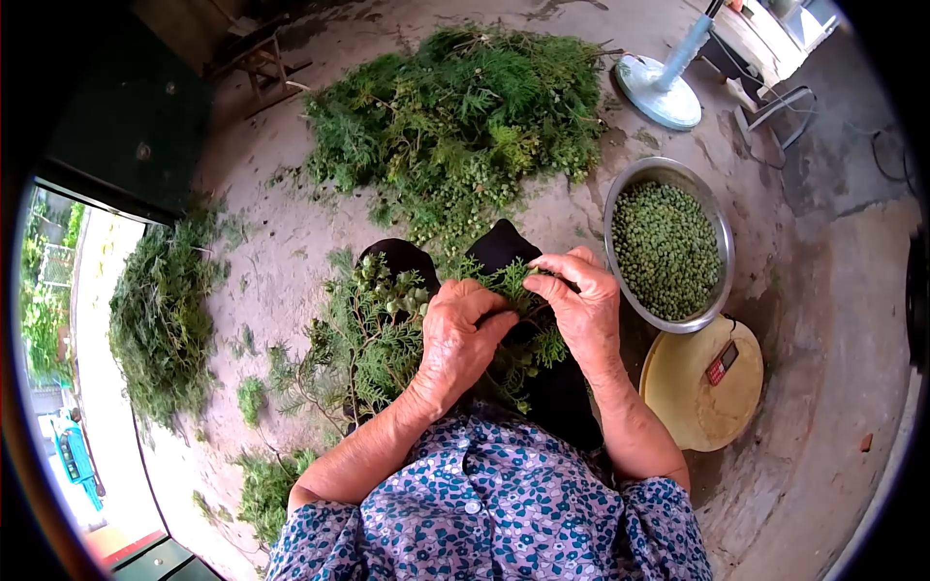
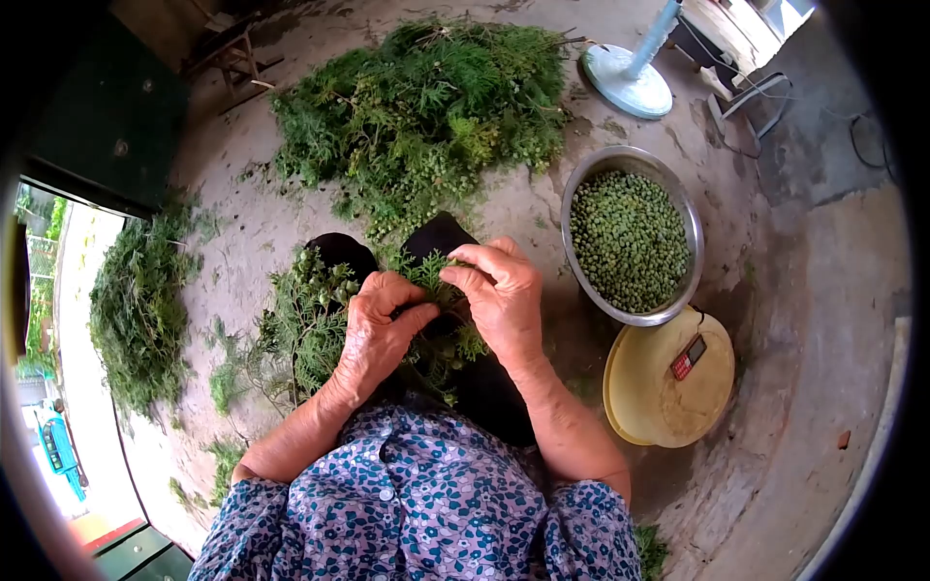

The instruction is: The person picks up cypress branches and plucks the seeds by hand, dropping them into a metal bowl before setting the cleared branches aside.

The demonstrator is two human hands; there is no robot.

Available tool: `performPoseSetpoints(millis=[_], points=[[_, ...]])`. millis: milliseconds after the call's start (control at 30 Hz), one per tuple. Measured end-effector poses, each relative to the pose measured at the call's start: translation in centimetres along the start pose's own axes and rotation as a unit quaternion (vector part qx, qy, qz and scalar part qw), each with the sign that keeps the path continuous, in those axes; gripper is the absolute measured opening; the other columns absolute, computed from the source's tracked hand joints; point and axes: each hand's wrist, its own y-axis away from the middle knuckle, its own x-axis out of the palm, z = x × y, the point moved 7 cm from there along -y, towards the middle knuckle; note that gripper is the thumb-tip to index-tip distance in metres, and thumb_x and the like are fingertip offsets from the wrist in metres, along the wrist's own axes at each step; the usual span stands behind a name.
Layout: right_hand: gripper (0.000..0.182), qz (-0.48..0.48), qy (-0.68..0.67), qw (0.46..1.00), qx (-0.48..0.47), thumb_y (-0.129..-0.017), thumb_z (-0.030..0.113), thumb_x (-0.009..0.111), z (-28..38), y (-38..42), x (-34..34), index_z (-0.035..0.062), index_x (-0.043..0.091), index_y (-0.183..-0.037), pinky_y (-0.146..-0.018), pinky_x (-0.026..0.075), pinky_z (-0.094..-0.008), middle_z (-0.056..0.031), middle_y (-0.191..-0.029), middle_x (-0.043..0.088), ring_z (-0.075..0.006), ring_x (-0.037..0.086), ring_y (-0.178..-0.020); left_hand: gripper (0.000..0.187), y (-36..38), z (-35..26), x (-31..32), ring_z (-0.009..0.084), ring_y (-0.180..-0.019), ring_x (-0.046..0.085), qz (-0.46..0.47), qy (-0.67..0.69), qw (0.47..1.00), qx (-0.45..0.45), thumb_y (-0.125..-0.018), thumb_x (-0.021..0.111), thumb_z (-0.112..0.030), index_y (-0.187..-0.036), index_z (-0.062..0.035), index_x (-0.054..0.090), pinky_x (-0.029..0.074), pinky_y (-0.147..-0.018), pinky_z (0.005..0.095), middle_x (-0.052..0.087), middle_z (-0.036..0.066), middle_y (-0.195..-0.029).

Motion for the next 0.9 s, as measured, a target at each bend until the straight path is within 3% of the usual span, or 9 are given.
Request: performPoseSetpoints(millis=[67,167,267,433,533,633,767,833,900], points=[[0.015,-0.036,-0.039,0.999,0.005,-0.070,-0.002,0.069,-0.6,0.2,0.0,-0.0013,0.064,-0.085,-0.058,0.041,-0.0209,-0.0014,-0.073,0.052,-0.0090,0.050,-0.066,0.012,-0.3,0.2,-0.2,0.0249,-0.075,0.053,0.009,0.025,0.999,-0.030,-0.065,0.069,-0.008,-0.073,-0.0023,0.063,0.043,-0.067,0.0349,0.057,0.008,-0.071],[0.015,-0.065,-0.102,0.986,0.116,-0.070,-0.002,0.069,-2.1,0.6,0.2,-0.0013,0.064,-0.085,-0.056,0.040,-0.0188,-0.0013,-0.073,0.053,-0.0080,0.049,-0.065,0.011,-0.4,0.6,-0.1,0.0184,-0.074,0.049,0.030,0.081,0.995,-0.055,-0.070,0.069,-0.006,-0.076,-0.0004,0.061,0.040,-0.067,0.0303,0.052,0.005,-0.071],[0.010,-0.092,-0.275,0.923,0.255,-0.074,0.000,0.068,-3.5,1.4,0.9,-0.0013,0.063,-0.082,-0.052,0.037,-0.0192,-0.0002,-0.073,0.053,-0.0062,0.047,-0.061,0.012,-0.7,0.7,-0.1,0.0180,-0.074,0.049,0.039,0.093,0.993,-0.065,-0.071,0.069,-0.007,-0.077,-0.0005,0.061,0.041,-0.067,0.0300,0.053,0.005,-0.074],[0.006,-0.189,-0.332,0.908,0.174,-0.081,0.006,0.062,-4.5,-1.7,-4.3,0.0003,0.059,-0.082,-0.047,0.034,-0.0201,-0.0011,-0.075,0.055,-0.0057,0.043,-0.052,0.011,0.5,2.6,0.5,0.0142,-0.072,0.050,0.060,0.142,0.981,-0.121,-0.072,0.068,-0.006,-0.076,0.0008,0.060,0.041,-0.067,0.0288,0.054,0.004,-0.073],[0.007,-0.135,-0.450,0.861,0.193,-0.083,0.003,0.057,-4.1,-1.8,-4.1,0.0015,0.055,-0.090,-0.053,0.041,-0.0232,-0.0050,-0.079,0.057,-0.0126,0.052,-0.063,0.007,0.7,4.0,0.5,0.0092,-0.070,0.052,0.096,0.242,0.943,-0.207,-0.075,0.065,-0.003,-0.081,-0.0014,0.062,0.043,-0.069,0.0271,0.060,-0.001,-0.075],[0.008,-0.070,-0.508,0.828,0.228,-0.084,0.002,0.054,-5.4,-1.4,-3.5,0.0022,0.054,-0.092,-0.057,0.044,-0.0258,-0.0070,-0.082,0.058,-0.0170,0.055,-0.072,0.012,0.8,3.3,0.6,0.0089,-0.073,0.052,0.074,0.381,0.887,-0.250,-0.078,0.064,-0.007,-0.088,-0.0011,0.061,0.042,-0.066,0.0259,0.060,0.001,-0.078],[0.006,-0.018,-0.509,0.817,0.272,-0.084,0.005,0.056,-7.4,0.7,-2.0,0.0025,0.054,-0.090,-0.052,0.042,-0.0251,-0.0058,-0.080,0.057,-0.0150,0.054,-0.065,0.012,1.1,4.0,1.1,0.0070,-0.071,0.050,0.116,0.334,0.906,-0.235,-0.080,0.063,-0.009,-0.089,-0.0017,0.060,0.042,-0.065,0.0247,0.060,-0.001,-0.077],[0.007,-0.012,-0.481,0.839,0.255,-0.084,0.003,0.056,-4.4,1.0,-1.9,0.0023,0.055,-0.091,-0.052,0.042,-0.0230,-0.0047,-0.081,0.056,-0.0131,0.053,-0.064,0.010,1.0,4.3,1.2,0.0064,-0.069,0.049,0.102,0.334,0.908,-0.229,-0.080,0.063,-0.009,-0.087,-0.0020,0.059,0.041,-0.064,0.0244,0.058,-0.002,-0.075],[0.011,0.005,-0.370,0.900,0.232,-0.083,0.002,0.056,-2.7,0.9,-1.7,0.0016,0.056,-0.094,-0.052,0.041,-0.0214,-0.0042,-0.082,0.055,-0.0112,0.053,-0.063,0.012,1.1,4.5,1.3,0.0064,-0.073,0.050,0.103,0.326,0.908,-0.241,-0.081,0.063,-0.009,-0.090,-0.0029,0.060,0.042,-0.068,0.0242,0.060,-0.002,-0.078]])
